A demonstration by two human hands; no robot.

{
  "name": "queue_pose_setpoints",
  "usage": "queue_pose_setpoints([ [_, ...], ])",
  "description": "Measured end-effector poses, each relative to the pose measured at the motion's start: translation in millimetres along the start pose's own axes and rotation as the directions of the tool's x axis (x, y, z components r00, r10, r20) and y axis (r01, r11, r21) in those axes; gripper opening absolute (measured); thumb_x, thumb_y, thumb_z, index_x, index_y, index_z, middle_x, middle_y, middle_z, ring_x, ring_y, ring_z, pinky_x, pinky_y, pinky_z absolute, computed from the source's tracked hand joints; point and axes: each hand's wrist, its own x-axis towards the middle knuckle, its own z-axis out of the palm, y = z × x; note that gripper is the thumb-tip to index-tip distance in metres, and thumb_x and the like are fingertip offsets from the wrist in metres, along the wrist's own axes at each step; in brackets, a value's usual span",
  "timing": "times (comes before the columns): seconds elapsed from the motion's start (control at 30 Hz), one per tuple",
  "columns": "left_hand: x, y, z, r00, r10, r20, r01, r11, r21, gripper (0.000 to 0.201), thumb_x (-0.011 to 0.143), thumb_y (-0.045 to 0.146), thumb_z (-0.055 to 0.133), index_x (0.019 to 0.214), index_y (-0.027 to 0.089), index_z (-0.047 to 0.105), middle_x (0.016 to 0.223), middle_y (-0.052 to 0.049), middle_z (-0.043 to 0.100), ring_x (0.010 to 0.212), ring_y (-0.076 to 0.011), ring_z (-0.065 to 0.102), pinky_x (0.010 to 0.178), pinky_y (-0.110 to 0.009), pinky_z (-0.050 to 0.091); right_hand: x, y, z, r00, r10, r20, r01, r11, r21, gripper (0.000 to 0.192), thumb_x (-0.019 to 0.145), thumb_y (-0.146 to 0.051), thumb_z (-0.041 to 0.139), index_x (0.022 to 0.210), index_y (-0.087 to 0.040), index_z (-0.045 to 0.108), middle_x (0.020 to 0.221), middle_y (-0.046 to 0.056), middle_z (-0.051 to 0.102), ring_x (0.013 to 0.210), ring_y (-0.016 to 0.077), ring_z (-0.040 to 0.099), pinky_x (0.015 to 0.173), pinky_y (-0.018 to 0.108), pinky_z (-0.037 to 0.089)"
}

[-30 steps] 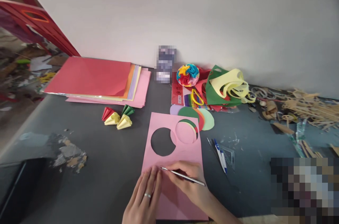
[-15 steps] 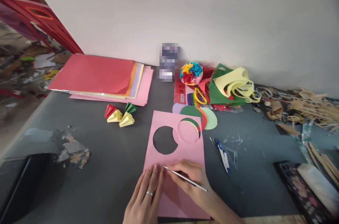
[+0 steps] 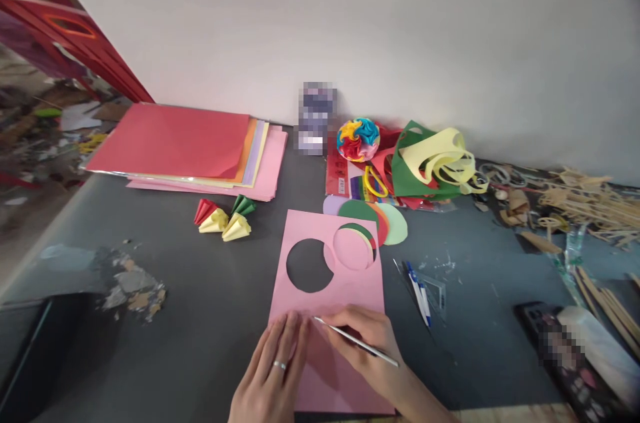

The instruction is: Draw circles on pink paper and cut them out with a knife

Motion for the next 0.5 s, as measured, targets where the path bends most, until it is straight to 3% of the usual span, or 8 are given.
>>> queue_pose_setpoints([
  [0.2, 1.3, 2.6, -0.5, 1.000, -0.006, 0.022, 0.007, 1.000, -0.017, 0.076, 0.084, 0.006, 0.040, 0.158, 0.022, 0.037, 0.148, 0.000, 0.064, 0.132, -0.0204, 0.064, 0.101, -0.034, 0.061, -3.0, -1.2, -0.9, 1.000, 0.018, -0.022, -0.018, 1.000, 0.008, 0.023, 0.096, -0.016, 0.057, 0.100, -0.029, 0.075, 0.075, 0.000, 0.077, 0.064, 0.0055, 0.074, 0.063, 0.004, 0.058],
  [0.5, 2.9, 1.6, -3.1, 1.000, 0.015, 0.017, -0.015, 1.000, 0.007, 0.078, 0.085, 0.009, 0.041, 0.161, 0.024, 0.031, 0.144, -0.003, 0.068, 0.127, -0.0228, 0.068, 0.096, -0.038, 0.065, -24.4, -17.4, 12.9, 0.966, 0.188, -0.175, -0.195, 0.980, -0.024, 0.010, 0.095, -0.021, 0.065, 0.090, -0.024, 0.073, 0.075, 0.000, 0.075, 0.062, 0.0132, 0.071, 0.060, 0.021, 0.061],
])
